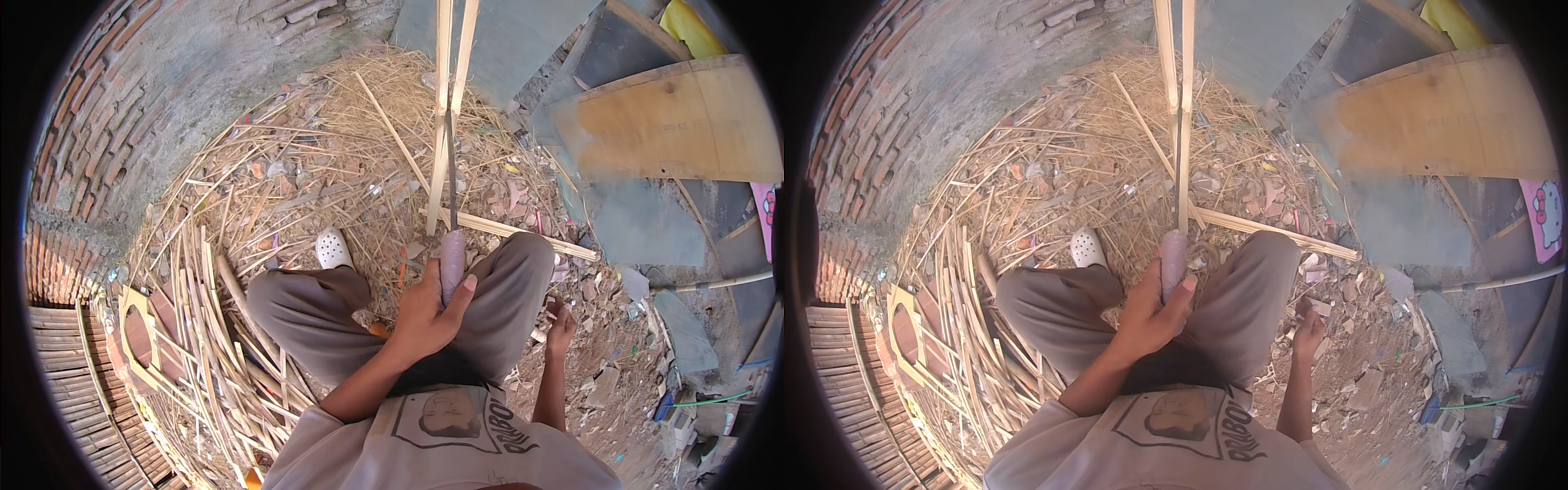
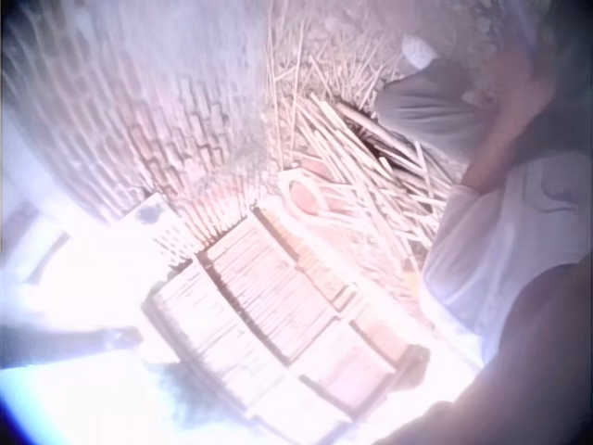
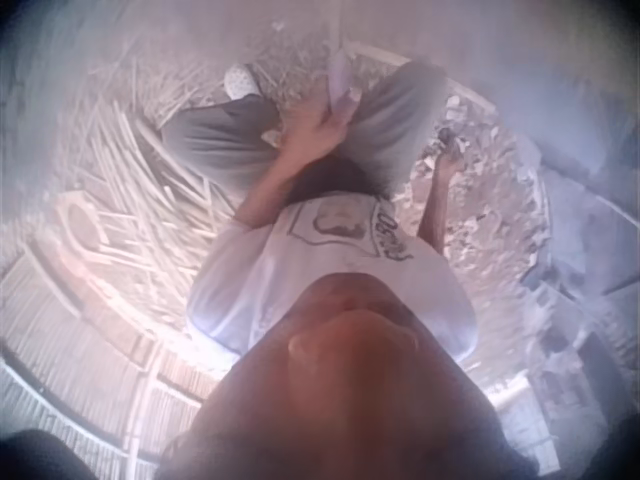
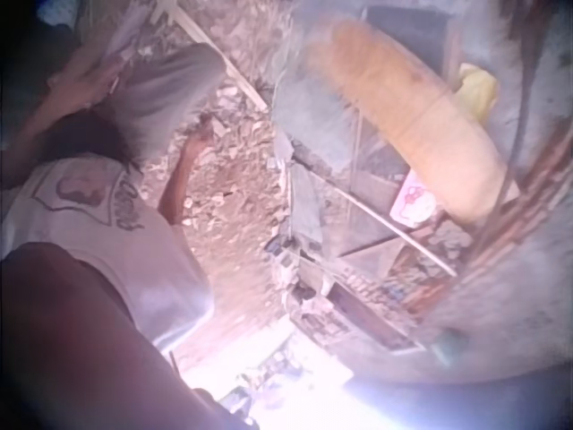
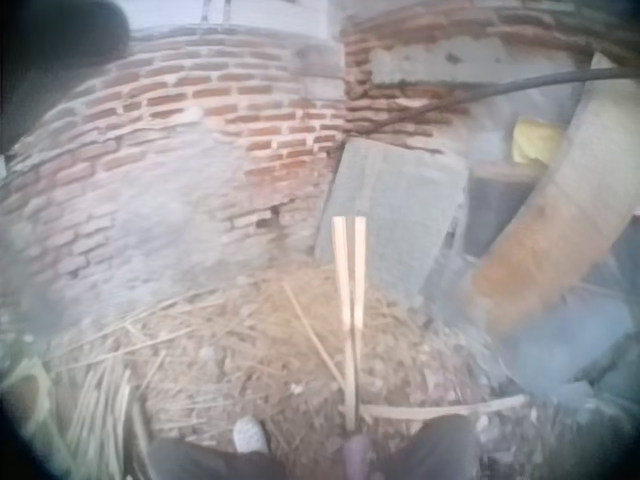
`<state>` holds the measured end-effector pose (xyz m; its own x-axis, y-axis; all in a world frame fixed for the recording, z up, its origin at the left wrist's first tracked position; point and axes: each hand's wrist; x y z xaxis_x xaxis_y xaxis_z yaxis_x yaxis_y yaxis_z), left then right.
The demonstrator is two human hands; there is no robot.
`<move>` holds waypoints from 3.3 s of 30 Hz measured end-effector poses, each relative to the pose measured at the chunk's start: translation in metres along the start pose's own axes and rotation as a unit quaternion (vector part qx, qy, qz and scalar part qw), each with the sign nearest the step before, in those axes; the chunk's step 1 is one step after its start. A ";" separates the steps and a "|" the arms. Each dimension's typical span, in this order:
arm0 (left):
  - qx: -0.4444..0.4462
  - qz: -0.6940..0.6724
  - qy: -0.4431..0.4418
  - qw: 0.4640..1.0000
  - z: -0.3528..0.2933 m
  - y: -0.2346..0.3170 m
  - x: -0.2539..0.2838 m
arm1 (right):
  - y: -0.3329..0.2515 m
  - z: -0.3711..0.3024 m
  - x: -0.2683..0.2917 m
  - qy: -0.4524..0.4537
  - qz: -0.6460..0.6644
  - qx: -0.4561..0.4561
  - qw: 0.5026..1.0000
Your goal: The person sits on the ground and uses a machete and a wooden mallet to split bamboo poles into thin strips. They repeatedly strike the machete blade with the mallet to drive it through the bamboo, then separate the resulting strips and set them aside.
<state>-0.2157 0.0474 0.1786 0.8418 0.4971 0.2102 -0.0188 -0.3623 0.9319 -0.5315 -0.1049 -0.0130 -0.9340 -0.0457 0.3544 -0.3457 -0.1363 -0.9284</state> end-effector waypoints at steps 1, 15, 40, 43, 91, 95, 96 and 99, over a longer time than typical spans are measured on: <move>-0.006 -0.011 0.000 1.000 -0.001 0.004 -0.004 | -0.053 0.017 0.003 -0.019 0.006 0.054 0.998; -0.141 0.224 -0.003 0.965 -0.010 0.000 -0.027 | -0.264 -0.005 -0.102 -0.382 0.167 0.030 0.909; -0.310 -0.302 -0.163 0.886 0.219 0.179 0.041 | -0.228 -0.063 -0.126 -0.388 0.447 -0.372 0.715; -0.347 -0.290 -0.124 0.883 0.211 0.173 0.051 | -0.221 -0.071 -0.138 -0.411 0.542 -0.389 0.621; -0.394 -0.186 -0.072 0.897 0.195 0.169 0.075 | -0.136 -0.019 -0.161 -0.265 -0.016 0.056 0.962; -0.386 -0.227 -0.079 0.891 0.198 0.169 0.071 | -0.157 -0.006 -0.155 -0.225 -0.187 0.060 0.954; -0.414 -0.211 -0.091 0.881 0.197 0.169 0.070 | -0.152 -0.006 -0.157 -0.224 -0.181 0.058 0.956; -0.468 -0.183 -0.122 0.856 0.188 0.169 0.048 | -0.083 -0.012 -0.190 -0.203 -0.138 0.036 0.969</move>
<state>-0.0774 -0.1383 0.2910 0.9692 0.2209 -0.1086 -0.0569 0.6303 0.7742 -0.3260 -0.0726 -0.0045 -0.6898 -0.3804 0.6160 -0.5559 -0.2669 -0.7873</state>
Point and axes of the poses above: each hand's wrist, its own z-axis towards the middle knuckle, its own x-axis out of the back of the hand, y = z × x, and after that the axes turned 10 degrees about x, right-handed
